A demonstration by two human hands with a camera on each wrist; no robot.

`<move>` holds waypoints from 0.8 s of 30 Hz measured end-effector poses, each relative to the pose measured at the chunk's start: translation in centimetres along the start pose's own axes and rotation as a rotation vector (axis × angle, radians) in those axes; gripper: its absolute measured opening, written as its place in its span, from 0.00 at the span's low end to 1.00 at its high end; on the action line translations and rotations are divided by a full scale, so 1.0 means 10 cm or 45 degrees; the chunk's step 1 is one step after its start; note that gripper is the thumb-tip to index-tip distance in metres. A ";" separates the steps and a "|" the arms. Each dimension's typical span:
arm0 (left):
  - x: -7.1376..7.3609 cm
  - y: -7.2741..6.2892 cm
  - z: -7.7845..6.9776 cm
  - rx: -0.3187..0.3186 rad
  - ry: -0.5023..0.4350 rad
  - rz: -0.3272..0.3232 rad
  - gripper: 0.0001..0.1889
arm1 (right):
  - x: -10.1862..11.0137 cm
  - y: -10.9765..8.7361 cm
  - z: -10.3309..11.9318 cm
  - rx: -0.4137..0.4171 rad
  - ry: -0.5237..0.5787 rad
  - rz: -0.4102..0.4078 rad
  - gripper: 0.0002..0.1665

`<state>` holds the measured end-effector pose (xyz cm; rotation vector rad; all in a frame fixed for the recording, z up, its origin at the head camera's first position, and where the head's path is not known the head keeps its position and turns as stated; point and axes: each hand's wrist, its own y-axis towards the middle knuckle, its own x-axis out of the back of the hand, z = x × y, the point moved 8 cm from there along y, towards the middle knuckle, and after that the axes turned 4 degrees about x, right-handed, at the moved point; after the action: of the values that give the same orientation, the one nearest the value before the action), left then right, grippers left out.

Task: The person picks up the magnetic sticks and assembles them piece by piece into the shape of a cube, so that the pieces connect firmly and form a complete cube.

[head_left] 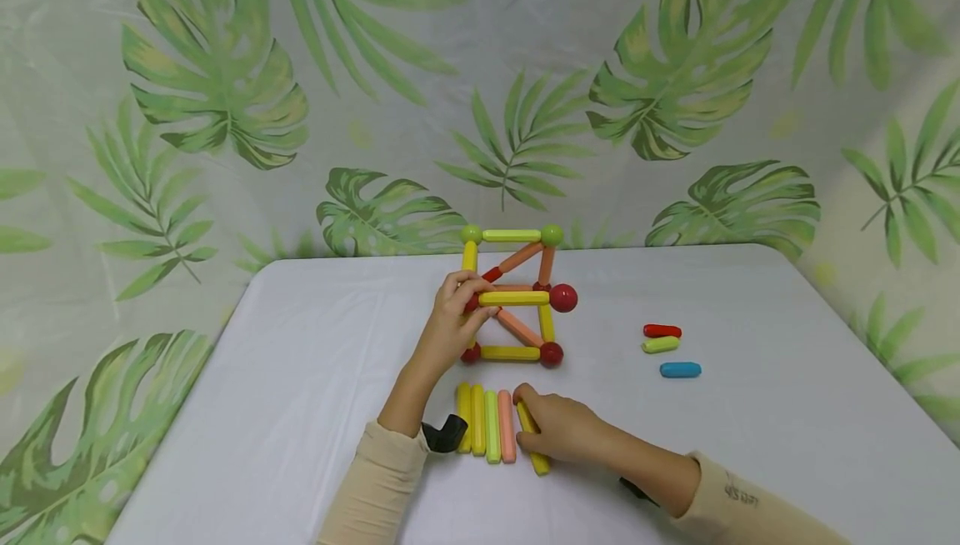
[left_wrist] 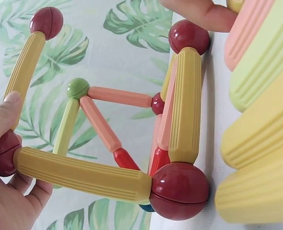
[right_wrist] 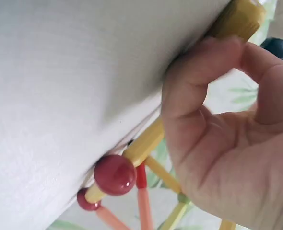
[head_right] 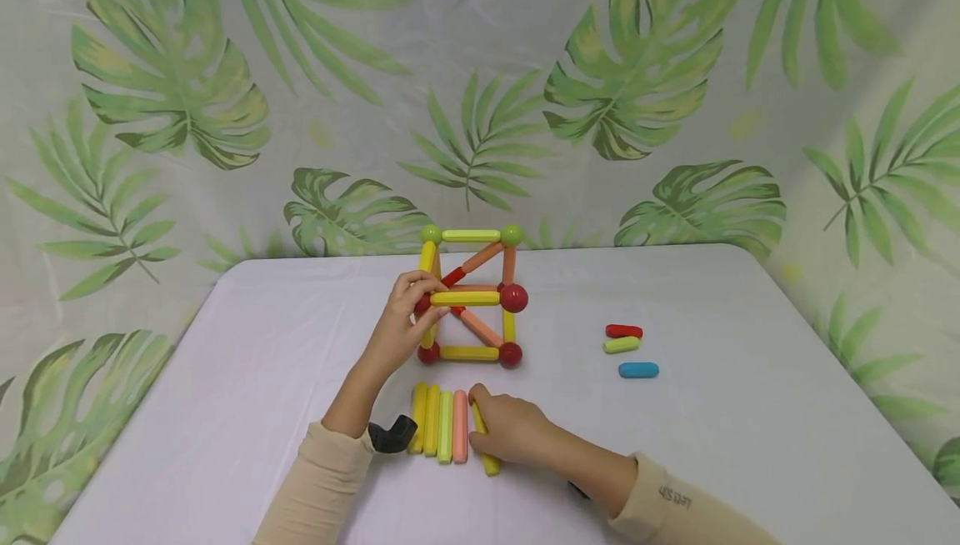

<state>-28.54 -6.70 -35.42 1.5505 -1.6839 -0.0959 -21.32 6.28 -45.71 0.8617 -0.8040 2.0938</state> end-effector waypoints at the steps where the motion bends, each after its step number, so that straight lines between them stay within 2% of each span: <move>1: 0.00 0.00 0.00 -0.003 0.002 0.001 0.13 | 0.03 -0.01 0.01 0.006 0.001 -0.022 0.28; 7: 0.00 0.00 -0.01 -0.018 0.008 -0.001 0.13 | 0.39 -0.02 0.00 0.126 0.173 -0.279 0.27; 12: 0.00 0.00 -0.01 -0.007 -0.001 0.003 0.13 | 0.70 -0.03 -0.12 0.111 0.347 -0.452 0.23; 15: 0.00 0.00 0.00 -0.004 -0.002 0.005 0.13 | 0.85 -0.02 -0.21 0.102 0.347 -0.549 0.24; 19: 0.00 0.00 0.00 -0.002 -0.007 0.001 0.13 | 1.01 -0.03 -0.28 0.141 0.311 -0.685 0.23; 24: 0.01 0.00 -0.01 -0.009 -0.015 -0.002 0.13 | 1.12 -0.03 -0.32 0.167 0.332 -0.764 0.22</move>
<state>-28.50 -6.71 -35.32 1.5493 -1.6895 -0.1118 -27.83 13.08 -38.86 0.7587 -0.2266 1.6804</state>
